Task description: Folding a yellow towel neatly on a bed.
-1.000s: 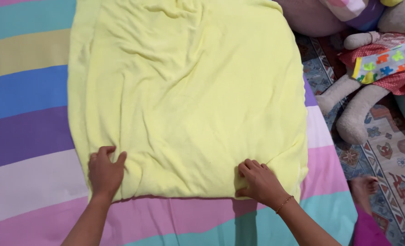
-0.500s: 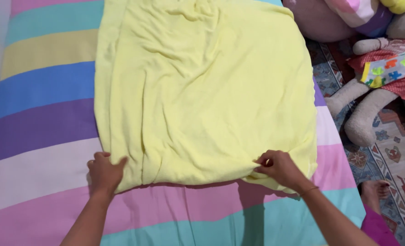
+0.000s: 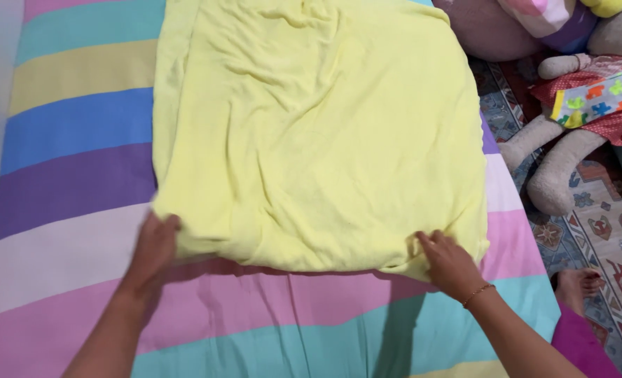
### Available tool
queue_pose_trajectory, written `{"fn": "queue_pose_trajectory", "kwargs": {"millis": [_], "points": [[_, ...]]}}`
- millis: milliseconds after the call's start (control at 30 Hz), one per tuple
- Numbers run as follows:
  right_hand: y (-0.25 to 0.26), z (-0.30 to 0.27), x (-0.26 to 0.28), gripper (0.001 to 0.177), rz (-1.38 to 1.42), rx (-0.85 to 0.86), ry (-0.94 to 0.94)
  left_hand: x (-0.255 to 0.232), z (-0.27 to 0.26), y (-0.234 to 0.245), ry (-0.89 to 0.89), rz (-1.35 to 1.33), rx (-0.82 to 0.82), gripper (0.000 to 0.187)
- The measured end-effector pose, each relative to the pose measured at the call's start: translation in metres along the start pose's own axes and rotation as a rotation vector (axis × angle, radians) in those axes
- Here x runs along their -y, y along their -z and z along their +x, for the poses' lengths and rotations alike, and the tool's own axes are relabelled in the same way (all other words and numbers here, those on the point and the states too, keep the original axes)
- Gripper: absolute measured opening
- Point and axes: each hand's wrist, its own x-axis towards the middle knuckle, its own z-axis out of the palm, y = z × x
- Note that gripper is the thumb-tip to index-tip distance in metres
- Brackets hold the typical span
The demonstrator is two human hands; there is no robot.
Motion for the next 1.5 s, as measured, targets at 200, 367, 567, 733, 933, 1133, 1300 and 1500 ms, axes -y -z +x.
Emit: {"fn": "queue_pose_trajectory", "kwargs": {"millis": [200,367,567,733,933,1133,1300,1500], "points": [[0.033,0.004,-0.052,0.033,-0.374,0.292,-0.270,-0.037,-0.001,0.086,-0.296,0.383,-0.227,0.036],[0.020,-0.013,-0.046,0.053,-0.389,0.318,-0.103,-0.041,-0.024,0.054,0.001,1.016,-0.108,0.080],[0.022,-0.020,0.012,0.074,0.011,0.146,0.089,-0.015,-0.038,0.011,0.044,1.300,0.082,0.091],[0.037,-0.006,0.064,0.053,0.106,0.014,0.169,-0.007,-0.048,0.006,-0.227,1.450,0.051,0.076],[0.025,0.003,0.078,0.047,0.099,-0.004,0.194,0.002,-0.054,-0.008,-0.383,1.542,0.242,0.085],[0.003,0.012,0.074,0.023,0.078,-0.041,0.207,0.017,-0.053,-0.037,-0.548,1.412,0.332,0.072],[0.021,0.011,0.079,0.011,0.538,0.008,-0.132,0.017,-0.060,-0.061,-0.578,1.424,0.341,0.072],[0.047,0.012,0.064,0.012,0.769,0.067,-0.198,0.024,-0.055,-0.075,-0.505,1.488,0.306,0.060]]}}
